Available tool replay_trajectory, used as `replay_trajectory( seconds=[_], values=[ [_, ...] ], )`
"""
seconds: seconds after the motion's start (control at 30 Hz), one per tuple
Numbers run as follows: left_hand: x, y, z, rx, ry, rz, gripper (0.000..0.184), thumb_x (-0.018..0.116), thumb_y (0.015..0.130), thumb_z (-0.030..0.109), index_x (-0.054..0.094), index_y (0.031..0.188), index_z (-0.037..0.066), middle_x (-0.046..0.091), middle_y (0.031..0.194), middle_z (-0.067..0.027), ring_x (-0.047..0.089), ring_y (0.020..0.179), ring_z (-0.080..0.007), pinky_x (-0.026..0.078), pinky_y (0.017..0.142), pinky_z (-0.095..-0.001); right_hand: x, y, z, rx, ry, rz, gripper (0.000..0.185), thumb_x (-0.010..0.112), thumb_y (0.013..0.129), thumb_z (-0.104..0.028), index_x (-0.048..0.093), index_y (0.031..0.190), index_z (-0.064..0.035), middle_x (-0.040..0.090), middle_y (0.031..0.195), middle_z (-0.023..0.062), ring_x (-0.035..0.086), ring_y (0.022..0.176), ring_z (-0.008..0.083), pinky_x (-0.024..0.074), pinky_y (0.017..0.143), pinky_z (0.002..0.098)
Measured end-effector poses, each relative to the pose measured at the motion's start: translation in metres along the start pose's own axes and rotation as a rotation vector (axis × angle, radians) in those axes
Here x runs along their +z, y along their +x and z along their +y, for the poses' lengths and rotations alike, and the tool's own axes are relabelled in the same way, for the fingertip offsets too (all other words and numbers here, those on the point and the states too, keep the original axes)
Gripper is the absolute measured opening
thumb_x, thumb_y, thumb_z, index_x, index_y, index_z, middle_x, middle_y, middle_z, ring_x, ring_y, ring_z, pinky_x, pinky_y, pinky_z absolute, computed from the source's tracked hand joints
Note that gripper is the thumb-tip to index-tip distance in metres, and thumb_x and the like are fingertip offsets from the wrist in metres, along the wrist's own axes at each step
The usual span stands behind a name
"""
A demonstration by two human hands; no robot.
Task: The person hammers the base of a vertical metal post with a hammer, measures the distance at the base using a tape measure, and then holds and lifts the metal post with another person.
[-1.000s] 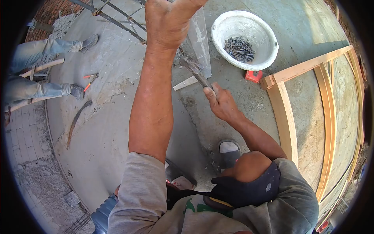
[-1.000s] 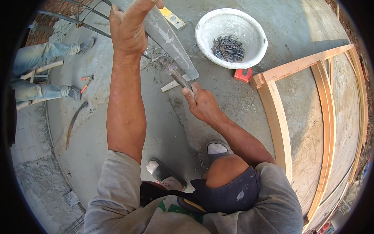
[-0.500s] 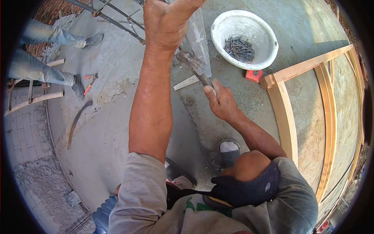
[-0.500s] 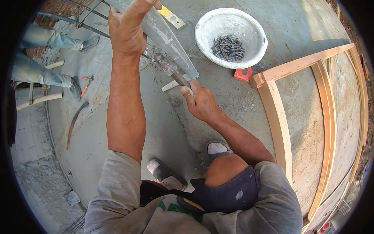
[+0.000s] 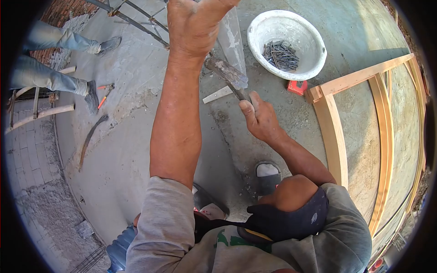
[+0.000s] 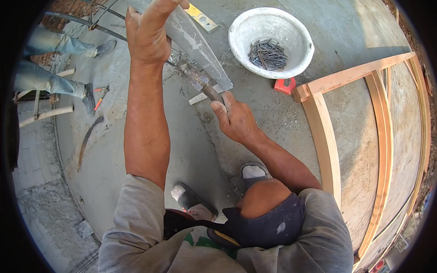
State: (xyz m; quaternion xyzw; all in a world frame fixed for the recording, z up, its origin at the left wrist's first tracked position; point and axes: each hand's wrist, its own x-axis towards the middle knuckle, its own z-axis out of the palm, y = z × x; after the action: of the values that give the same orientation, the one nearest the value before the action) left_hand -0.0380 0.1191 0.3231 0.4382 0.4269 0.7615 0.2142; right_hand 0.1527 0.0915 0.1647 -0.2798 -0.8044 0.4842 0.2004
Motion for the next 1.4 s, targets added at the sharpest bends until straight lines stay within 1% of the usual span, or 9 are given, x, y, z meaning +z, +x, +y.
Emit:
replay_trajectory(
  seconds=[0.13, 0.23, 0.43, 0.53, 0.63, 0.8, 0.93, 1.13, 1.4],
  values=[
    [-0.003, 0.004, -0.007, -0.014, -0.002, 0.005, 0.043, 0.078, 0.081, 0.011, 0.056, 0.117, 0.002, 0.060, 0.094, -0.0007, 0.059, 0.082, -0.0103, 0.049, 0.074, -0.0254, 0.027, 0.000, 0.059, -0.043, -0.122, 0.021, 0.040, 0.048, 0.101, -0.039, 0.051, 0.100, 0.0000, 0.062, 0.077, 0.0313, 0.062, 0.076, 0.0500, 0.0480, 0.064, 0.0557],
    [-0.002, 0.006, -0.002, 0.002, 0.012, 0.001, 0.043, 0.078, 0.081, 0.011, 0.057, 0.117, 0.002, 0.060, 0.094, -0.0007, 0.059, 0.082, -0.0104, 0.049, 0.075, -0.0253, 0.043, 0.007, 0.105, 0.215, -0.386, -0.162, 0.040, 0.048, 0.101, -0.040, 0.051, 0.103, 0.0003, 0.062, 0.074, 0.0291, 0.062, 0.073, 0.0487, 0.0484, 0.062, 0.0542],
    [-0.001, -0.002, -0.007, 0.004, 0.050, 0.037, 0.042, 0.077, 0.081, 0.010, 0.057, 0.117, 0.002, 0.061, 0.094, -0.0007, 0.059, 0.083, -0.0105, 0.049, 0.076, -0.0259, -0.003, 0.010, 0.014, 0.123, -0.150, -0.113, 0.043, 0.047, 0.101, -0.041, 0.051, 0.109, 0.0018, 0.065, 0.077, 0.0259, 0.064, 0.071, 0.0477, 0.0510, 0.065, 0.0541],
    [0.000, 0.002, -0.003, -0.016, 0.027, 0.016, 0.043, 0.078, 0.080, 0.011, 0.057, 0.117, 0.002, 0.061, 0.094, -0.0006, 0.059, 0.083, -0.0107, 0.049, 0.075, -0.0261, 0.004, 0.006, 0.014, -0.192, -0.031, 0.114, 0.045, 0.045, 0.102, -0.042, 0.051, 0.108, 0.0020, 0.066, 0.078, 0.0260, 0.065, 0.073, 0.0476, 0.0513, 0.067, 0.0544],
    [-0.004, 0.006, -0.006, 0.016, 0.062, 0.002, 0.043, 0.078, 0.080, 0.011, 0.057, 0.117, 0.002, 0.062, 0.093, -0.0007, 0.060, 0.083, -0.0109, 0.049, 0.075, -0.0260, 0.036, 0.003, 0.082, 0.095, -0.365, -0.120, 0.046, 0.046, 0.102, -0.042, 0.050, 0.110, 0.0024, 0.066, 0.077, 0.0257, 0.064, 0.072, 0.0473, 0.0509, 0.066, 0.0542],
    [-0.007, 0.005, -0.012, 0.027, 0.022, -0.021, 0.043, 0.078, 0.081, 0.012, 0.057, 0.118, 0.002, 0.062, 0.094, -0.0007, 0.060, 0.082, -0.0107, 0.049, 0.074, -0.0254, 0.035, -0.011, 0.067, 0.290, -0.312, -0.186, 0.044, 0.046, 0.101, -0.043, 0.049, 0.105, 0.0005, 0.066, 0.078, 0.0259, 0.065, 0.074, 0.0474, 0.0508, 0.067, 0.0541],
    [-0.005, 0.003, -0.013, 0.036, 0.020, -0.001, 0.043, 0.078, 0.081, 0.013, 0.057, 0.117, 0.002, 0.062, 0.093, -0.0009, 0.060, 0.082, -0.0107, 0.048, 0.074, -0.0250, 0.010, 0.002, 0.024, 0.119, -0.134, -0.065, 0.048, 0.043, 0.101, -0.046, 0.052, 0.104, 0.0010, 0.066, 0.081, 0.0283, 0.065, 0.081, 0.0478, 0.0505, 0.074, 0.0542],
    [-0.002, 0.004, -0.008, 0.013, 0.031, 0.020, 0.043, 0.078, 0.082, 0.014, 0.057, 0.117, 0.001, 0.062, 0.093, -0.0012, 0.060, 0.081, -0.0106, 0.048, 0.074, -0.0252, 0.045, 0.004, 0.115, 0.153, -0.477, -0.104, 0.040, 0.047, 0.101, -0.042, 0.048, 0.098, -0.0017, 0.064, 0.072, 0.0248, 0.063, 0.069, 0.0471, 0.0492, 0.064, 0.0553],
    [-0.004, 0.004, -0.011, 0.049, 0.052, -0.017, 0.041, 0.078, 0.081, 0.013, 0.058, 0.116, 0.001, 0.062, 0.092, -0.0015, 0.060, 0.080, -0.0104, 0.048, 0.074, -0.0251, 0.019, 0.000, 0.050, 0.045, -0.197, 0.005, 0.047, 0.043, 0.101, -0.044, 0.055, 0.100, 0.0017, 0.067, 0.078, 0.0263, 0.066, 0.079, 0.0467, 0.0520, 0.074, 0.0534]
  ],
)
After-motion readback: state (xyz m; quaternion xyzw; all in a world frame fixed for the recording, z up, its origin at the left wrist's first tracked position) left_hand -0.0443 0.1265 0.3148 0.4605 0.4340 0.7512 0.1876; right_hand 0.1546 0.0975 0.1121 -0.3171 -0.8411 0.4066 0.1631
